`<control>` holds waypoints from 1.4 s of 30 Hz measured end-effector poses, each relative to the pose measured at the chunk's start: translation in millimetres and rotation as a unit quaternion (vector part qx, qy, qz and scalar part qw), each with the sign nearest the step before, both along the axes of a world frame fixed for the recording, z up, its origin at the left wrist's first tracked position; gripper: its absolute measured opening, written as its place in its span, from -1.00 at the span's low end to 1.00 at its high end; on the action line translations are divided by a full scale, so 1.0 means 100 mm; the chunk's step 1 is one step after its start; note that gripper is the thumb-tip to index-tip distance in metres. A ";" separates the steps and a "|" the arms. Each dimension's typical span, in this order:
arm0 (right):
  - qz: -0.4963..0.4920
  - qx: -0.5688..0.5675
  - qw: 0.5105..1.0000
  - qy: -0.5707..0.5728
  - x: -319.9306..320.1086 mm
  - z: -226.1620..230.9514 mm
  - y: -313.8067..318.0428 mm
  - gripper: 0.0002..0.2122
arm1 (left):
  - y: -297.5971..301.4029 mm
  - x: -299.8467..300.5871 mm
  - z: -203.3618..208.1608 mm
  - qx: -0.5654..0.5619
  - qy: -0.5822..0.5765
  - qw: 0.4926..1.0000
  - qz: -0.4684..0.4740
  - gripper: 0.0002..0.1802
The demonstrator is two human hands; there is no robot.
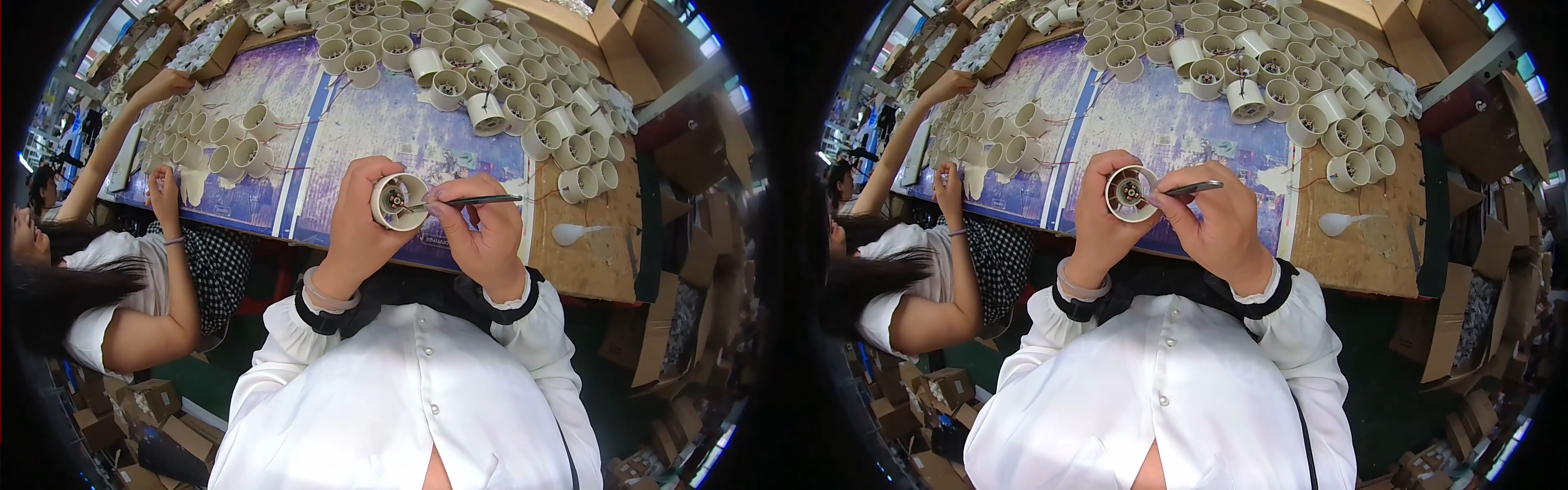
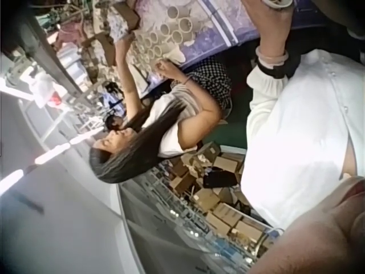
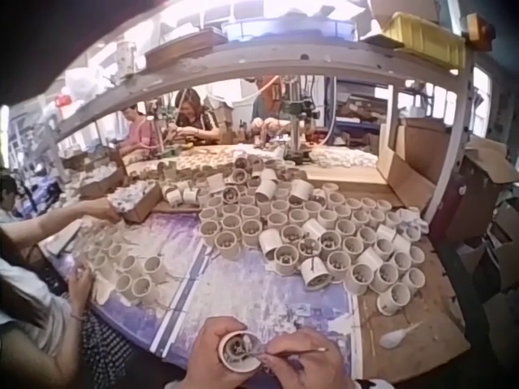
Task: The person uses tweezers to pull wires through a hole in a plastic cylinder, then applies glue from a squeeze bottle to the wires and the interior of the cylinder.
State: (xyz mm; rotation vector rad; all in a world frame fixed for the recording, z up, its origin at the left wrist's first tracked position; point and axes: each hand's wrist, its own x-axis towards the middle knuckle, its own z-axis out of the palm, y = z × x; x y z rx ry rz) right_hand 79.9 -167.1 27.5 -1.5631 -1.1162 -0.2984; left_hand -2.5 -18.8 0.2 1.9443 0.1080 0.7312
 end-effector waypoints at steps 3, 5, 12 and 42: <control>0.005 0.002 1.000 -0.001 0.00 0.00 0.01 -0.90 | 0.00 0.00 0.00 -0.001 0.002 1.000 0.002 -0.36; 0.013 0.015 1.000 0.002 -0.01 -0.01 0.01 -0.89 | 0.01 0.00 0.00 0.007 -0.005 1.000 0.002 -0.36; 0.011 0.015 1.000 -0.018 0.01 -0.05 0.02 -0.89 | 0.00 -0.01 0.02 0.019 -0.008 1.000 0.004 -0.36; -0.099 0.100 0.970 0.196 0.12 -0.06 -0.56 -0.89 | -0.20 0.23 -0.33 0.161 0.104 0.980 -0.055 -0.30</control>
